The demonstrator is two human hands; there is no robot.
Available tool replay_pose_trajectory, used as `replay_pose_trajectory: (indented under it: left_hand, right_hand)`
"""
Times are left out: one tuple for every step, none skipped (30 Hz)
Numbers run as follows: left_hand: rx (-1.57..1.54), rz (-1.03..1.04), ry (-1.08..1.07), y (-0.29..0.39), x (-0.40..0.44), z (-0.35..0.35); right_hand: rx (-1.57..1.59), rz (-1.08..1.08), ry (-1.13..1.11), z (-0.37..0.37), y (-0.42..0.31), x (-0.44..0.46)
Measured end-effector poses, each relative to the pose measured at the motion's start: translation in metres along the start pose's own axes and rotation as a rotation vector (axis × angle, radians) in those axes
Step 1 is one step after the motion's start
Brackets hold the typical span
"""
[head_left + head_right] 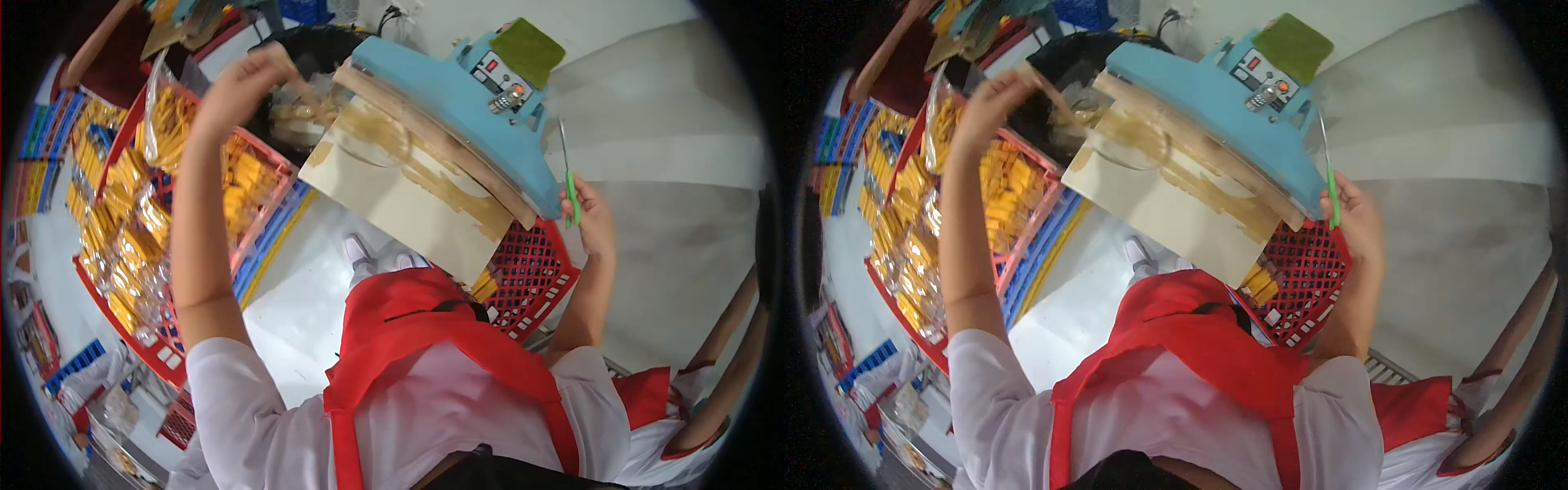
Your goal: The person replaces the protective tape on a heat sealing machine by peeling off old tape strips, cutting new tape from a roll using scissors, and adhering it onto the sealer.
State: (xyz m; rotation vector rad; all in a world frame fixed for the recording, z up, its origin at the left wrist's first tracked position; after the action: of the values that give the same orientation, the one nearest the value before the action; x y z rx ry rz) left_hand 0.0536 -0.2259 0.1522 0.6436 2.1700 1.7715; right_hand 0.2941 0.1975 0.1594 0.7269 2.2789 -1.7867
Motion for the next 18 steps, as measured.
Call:
replay_pose_trajectory:
  left_hand:
    - [0.212, 0.186, 0.109, 0.018, 0.021, -0.023]
    - [0.355, 0.137, 0.188, 0.007, 0.045, -0.051]
    - [0.435, 0.285, 0.202, 0.026, 0.063, -0.06]
    - [0.616, 0.296, 0.242, 0.037, 0.081, -0.069]
    - [0.745, 0.341, 0.264, 0.048, 0.097, -0.073]
    - [0.875, 0.383, 0.288, 0.058, 0.109, -0.075]
    - [0.873, 0.404, 0.267, 0.058, 0.125, -0.077]
    - [1.022, 0.554, 0.262, 0.066, 0.137, -0.073]
    - [1.168, 0.709, 0.259, 0.074, 0.146, -0.067]
    - [1.166, 0.733, 0.242, 0.071, 0.157, -0.068]
    - [1.202, 0.715, 0.182, 0.062, 0.169, -0.063]
    - [1.238, 0.694, 0.124, 0.051, 0.18, -0.056]
    - [1.301, 0.636, 0.07, 0.047, 0.184, -0.042]
    - [1.29, 0.488, -0.006, 0.035, 0.181, -0.032]
    - [1.291, 0.334, -0.034, 0.0, 0.189, -0.037]
    - [1.331, 0.253, -0.064, -0.025, 0.188, -0.035]
    - [1.291, 0.271, -0.132, -0.06, 0.189, -0.034]
    - [1.321, 0.099, -0.154, -0.068, 0.176, -0.023]
  right_hand:
    - [-0.008, 0.067, 0.072, -0.009, 0.012, -0.004]
    - [0.007, 0.058, 0.106, -0.013, 0.018, -0.005]
    - [0.035, 0.072, 0.073, -0.01, 0.025, -0.005]
    - [0.063, 0.088, 0.038, -0.006, 0.029, -0.005]
    - [0.076, 0.088, 0.068, -0.007, 0.026, -0.005]
    - [0.087, 0.068, 0.027, -0.001, 0.021, -0.003]
    - [0.099, 0.048, -0.015, 0.006, 0.018, 0.002]
    - [0.118, 0.05, 0.006, 0.006, 0.019, 0.008]
    - [0.091, 0.003, -0.014, 0.009, 0.016, 0.015]
    - [0.062, -0.047, -0.033, 0.012, 0.012, 0.023]
    - [0.079, -0.049, -0.012, 0.014, 0.011, 0.03]
    - [0.01, -0.088, 0.008, 0.017, 0.004, 0.037]
    - [-0.062, -0.125, 0.026, 0.02, -0.003, 0.044]
    - [-0.05, -0.123, 0.042, 0.023, -0.007, 0.053]
    - [-0.184, -0.076, 0.117, 0.022, -0.009, 0.062]
    - [-0.319, -0.025, 0.191, 0.02, -0.009, 0.071]
    - [-0.31, -0.021, 0.202, 0.022, -0.009, 0.08]
    - [-0.399, -0.061, 0.288, 0.021, -0.013, 0.089]
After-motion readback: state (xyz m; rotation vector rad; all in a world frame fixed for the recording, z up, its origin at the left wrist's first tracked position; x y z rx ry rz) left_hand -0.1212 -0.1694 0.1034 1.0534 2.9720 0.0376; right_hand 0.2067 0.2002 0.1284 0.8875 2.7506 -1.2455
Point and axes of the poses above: each hand's wrist, its own x-axis towards the middle knuckle, its own z-axis out of the palm, y = z × x, the point moved 8 cm from there along x, towards the middle knuckle, and after that the axes turned 6 degrees about z, right-handed, at the moved point
